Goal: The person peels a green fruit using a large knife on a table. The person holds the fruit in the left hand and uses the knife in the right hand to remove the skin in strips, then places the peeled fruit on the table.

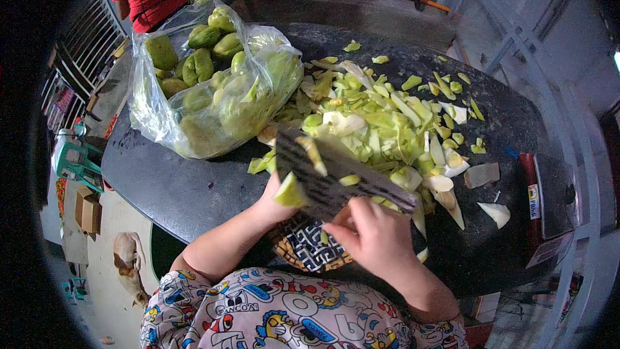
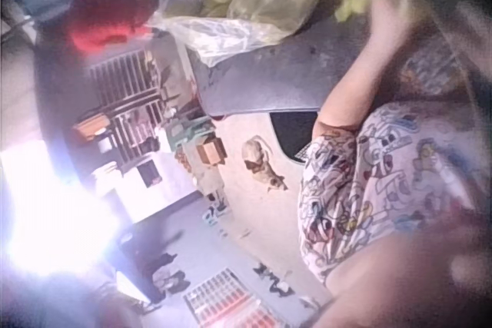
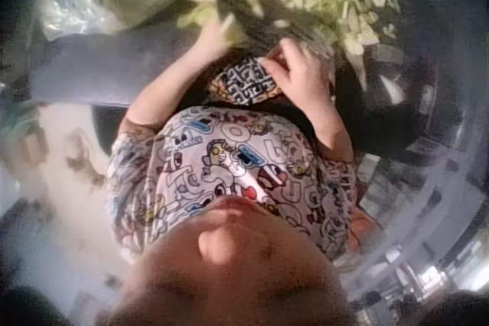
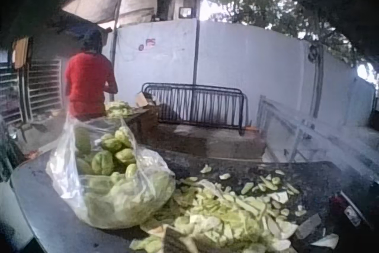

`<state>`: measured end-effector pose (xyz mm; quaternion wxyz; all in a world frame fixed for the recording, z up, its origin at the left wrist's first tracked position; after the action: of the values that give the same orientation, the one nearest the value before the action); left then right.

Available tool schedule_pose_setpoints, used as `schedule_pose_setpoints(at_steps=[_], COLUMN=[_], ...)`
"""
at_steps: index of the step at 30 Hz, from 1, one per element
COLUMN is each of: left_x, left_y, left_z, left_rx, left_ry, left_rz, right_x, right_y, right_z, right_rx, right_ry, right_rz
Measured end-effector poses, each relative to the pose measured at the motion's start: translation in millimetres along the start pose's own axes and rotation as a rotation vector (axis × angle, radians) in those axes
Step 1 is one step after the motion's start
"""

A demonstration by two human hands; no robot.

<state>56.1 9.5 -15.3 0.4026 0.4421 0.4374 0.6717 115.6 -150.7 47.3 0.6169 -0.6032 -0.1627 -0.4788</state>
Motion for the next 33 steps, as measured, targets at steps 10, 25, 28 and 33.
schedule_pose_setpoints(at_steps=[10, 25, 28, 33], left_x=[-7, 19, 17, 12], left_y=[-17, 0, -8, 39], left_z=[-4, 13, 16, 15], left_rx=[-0.046, 0.041, 0.045, -0.034], left_ry=[0.079, 0.345, 0.362, 0.145], left_rz=[-0.174, -0.228, -0.342, 0.344], right_x=[-14, 80, 56, 37], right_y=[0, 82, 86, 48], right_z=[1, -19, -5, 3], right_rx=[0.082, -0.380, -0.594, -0.324], right_ry=[0.013, 0.576, 0.063, 0.114], right_rz=[-0.048, 0.005, -0.323, -0.421])
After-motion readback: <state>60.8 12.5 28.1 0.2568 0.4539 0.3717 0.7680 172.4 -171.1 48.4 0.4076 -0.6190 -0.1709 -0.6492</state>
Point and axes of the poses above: each hand's wrist, its own z-axis towards the middle knuckle, its own x-axis out of the back of the hand, y = z × x, the point moved 5 cm from there along z, towards the middle knuckle, and after that the axes turned 6 degrees about -y, right-handed, at the moved point
